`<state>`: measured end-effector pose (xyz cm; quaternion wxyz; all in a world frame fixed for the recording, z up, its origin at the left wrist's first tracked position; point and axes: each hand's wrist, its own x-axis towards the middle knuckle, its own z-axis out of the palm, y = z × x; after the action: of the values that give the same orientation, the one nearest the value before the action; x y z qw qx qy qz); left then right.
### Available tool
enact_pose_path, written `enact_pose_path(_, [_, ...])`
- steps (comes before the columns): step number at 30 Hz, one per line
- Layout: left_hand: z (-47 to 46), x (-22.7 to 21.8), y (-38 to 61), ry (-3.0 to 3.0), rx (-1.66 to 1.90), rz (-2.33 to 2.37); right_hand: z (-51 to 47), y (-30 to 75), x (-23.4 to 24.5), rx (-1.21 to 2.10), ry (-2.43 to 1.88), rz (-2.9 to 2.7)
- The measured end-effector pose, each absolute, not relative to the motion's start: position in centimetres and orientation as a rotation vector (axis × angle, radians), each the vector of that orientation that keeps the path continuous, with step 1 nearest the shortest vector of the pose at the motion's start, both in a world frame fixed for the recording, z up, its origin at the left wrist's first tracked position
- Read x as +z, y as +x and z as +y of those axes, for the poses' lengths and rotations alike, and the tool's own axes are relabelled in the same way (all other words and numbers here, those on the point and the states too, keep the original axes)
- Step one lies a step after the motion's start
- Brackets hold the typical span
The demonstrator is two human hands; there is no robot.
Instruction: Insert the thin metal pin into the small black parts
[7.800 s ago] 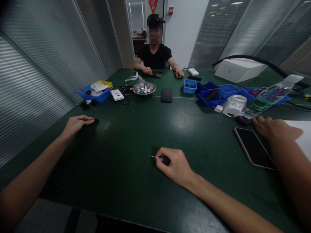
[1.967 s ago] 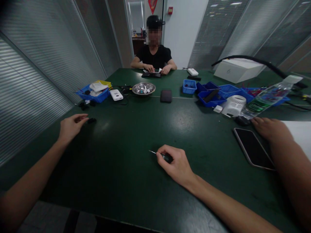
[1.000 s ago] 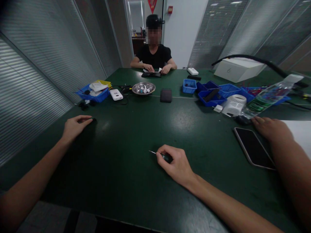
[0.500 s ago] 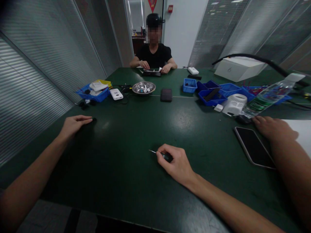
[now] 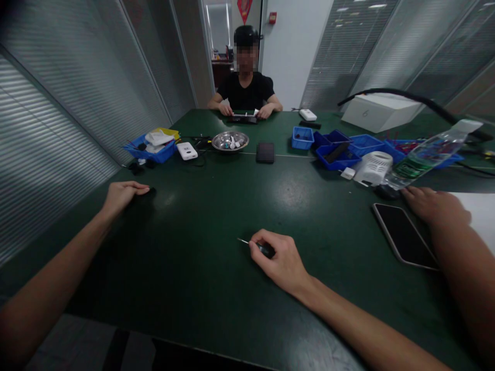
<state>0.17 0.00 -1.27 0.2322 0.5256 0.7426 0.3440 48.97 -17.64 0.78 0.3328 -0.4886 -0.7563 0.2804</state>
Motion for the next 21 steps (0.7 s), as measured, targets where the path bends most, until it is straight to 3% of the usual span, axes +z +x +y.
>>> enact_pose_path(8, [-1.8,-0.9,2.0,2.001,0.756,2.127,-17.6,49.1,0.8,0.750,-1.263,-1.976])
enact_pose_path(16, [-3.6,-0.3,5.5,2.601,-0.155,2.350,-17.5,49.2,0.7,0.746,-1.270,-1.969])
enact_pose_path(21, [-3.9,-0.1,5.7,2.690,-0.095,2.335,-17.6,49.3,0.7,0.737,-1.260,-1.970])
